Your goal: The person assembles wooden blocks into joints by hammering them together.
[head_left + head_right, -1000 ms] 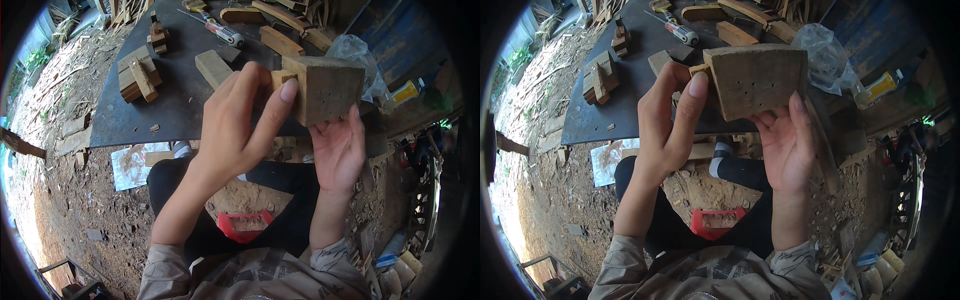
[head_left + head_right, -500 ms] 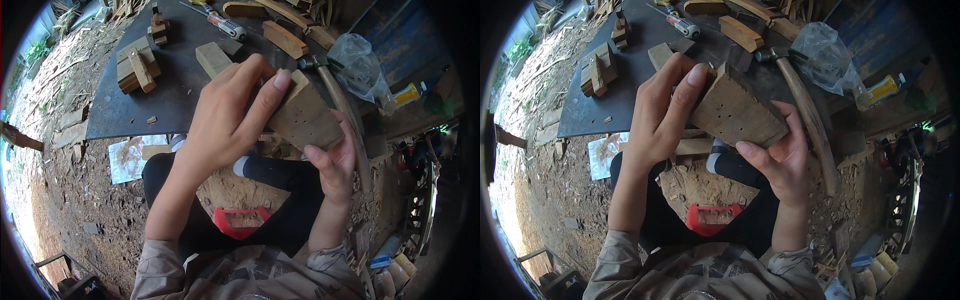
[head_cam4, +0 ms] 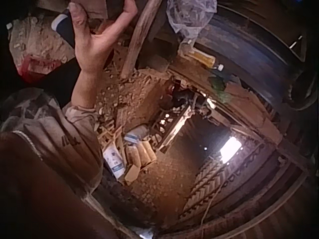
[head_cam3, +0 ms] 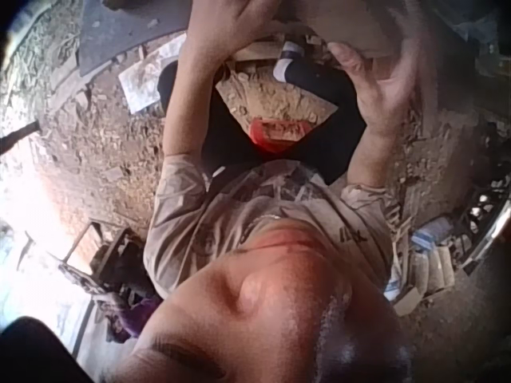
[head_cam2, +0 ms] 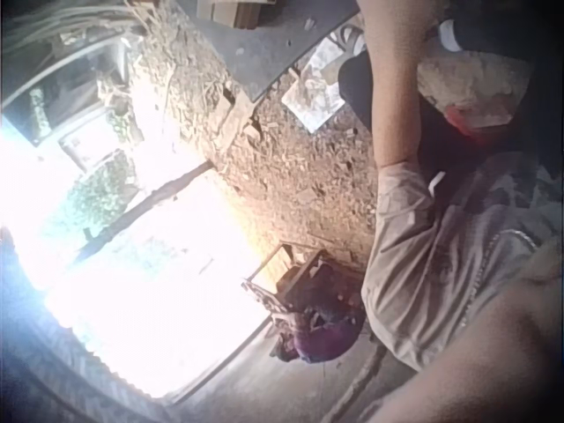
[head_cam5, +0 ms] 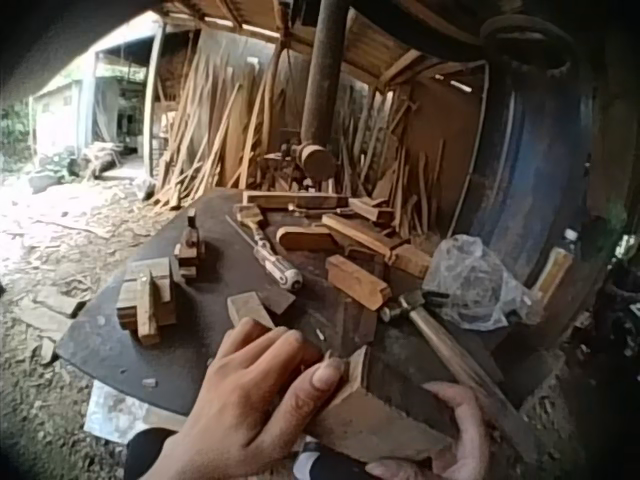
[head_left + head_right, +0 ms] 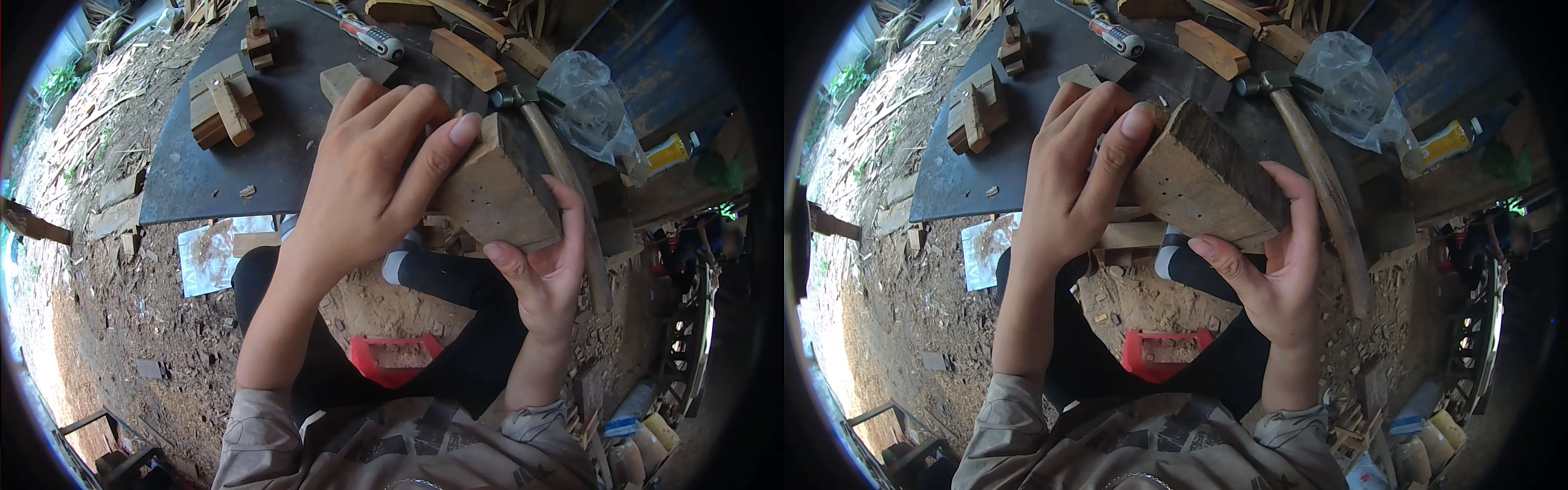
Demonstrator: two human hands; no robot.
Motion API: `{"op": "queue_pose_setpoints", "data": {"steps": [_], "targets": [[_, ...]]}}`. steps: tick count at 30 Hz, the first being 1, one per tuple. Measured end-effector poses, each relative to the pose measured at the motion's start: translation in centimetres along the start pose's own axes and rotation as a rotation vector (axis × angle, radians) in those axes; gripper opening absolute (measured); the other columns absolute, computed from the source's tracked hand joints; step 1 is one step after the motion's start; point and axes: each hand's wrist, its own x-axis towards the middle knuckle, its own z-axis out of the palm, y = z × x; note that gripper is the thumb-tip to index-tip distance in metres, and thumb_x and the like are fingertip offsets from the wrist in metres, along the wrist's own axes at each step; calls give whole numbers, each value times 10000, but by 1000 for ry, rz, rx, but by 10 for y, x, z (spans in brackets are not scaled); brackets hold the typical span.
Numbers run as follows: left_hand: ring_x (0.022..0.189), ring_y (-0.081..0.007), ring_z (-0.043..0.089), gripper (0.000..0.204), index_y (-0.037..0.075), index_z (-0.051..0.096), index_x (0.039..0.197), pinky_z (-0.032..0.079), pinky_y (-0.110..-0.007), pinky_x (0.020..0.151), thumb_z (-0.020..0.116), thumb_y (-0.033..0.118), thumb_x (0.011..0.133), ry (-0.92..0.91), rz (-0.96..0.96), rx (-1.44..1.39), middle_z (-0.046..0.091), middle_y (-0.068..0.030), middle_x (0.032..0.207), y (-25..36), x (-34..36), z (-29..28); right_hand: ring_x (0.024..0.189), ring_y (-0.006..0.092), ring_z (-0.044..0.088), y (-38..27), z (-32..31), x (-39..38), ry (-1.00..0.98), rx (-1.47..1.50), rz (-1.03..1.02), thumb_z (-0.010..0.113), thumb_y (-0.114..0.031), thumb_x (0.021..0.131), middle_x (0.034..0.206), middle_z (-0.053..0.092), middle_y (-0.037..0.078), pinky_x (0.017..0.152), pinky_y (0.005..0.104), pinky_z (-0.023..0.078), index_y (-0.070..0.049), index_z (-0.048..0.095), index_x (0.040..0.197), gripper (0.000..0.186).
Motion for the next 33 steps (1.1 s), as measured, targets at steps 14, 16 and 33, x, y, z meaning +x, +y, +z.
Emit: {"op": "queue_pose_setpoints", "data": {"steps": [14, 16, 33], "targets": [[792, -311, 497, 294, 54, 644, 892, 414, -415, 781, 622, 321, 1014, -22, 32, 90, 631, -89, 796, 1, 1, -2, 1207, 240, 644, 3, 0, -5, 37, -19, -63, 837, -69, 877, 1335, 577, 171, 1022, 365, 545, -3, 370, 1451, 743], [782, -311, 497, 302, 51, 642, 886, 410, -412, 784, 620, 323, 1016, -52, 17, 95, 629, -90, 788, 2, 2, -4, 1204, 239, 645, 5, 0, -6, 47, -26, -72, 840, -75, 876, 1331, 577, 168, 1017, 361, 545, -2, 374, 1449, 743], [891, -216, 565, 337, -5, 651, 984, 446, -331, 853, 726, 317, 922, 71, -162, -463, 624, -92, 924, 19, 1, -2, 1291, 220, 581, 26, -13, -9, -7, 402, 113, 891, -247, 815, 1360, 576, 121, 1089, 390, 481, -15, 370, 1476, 873]]}}
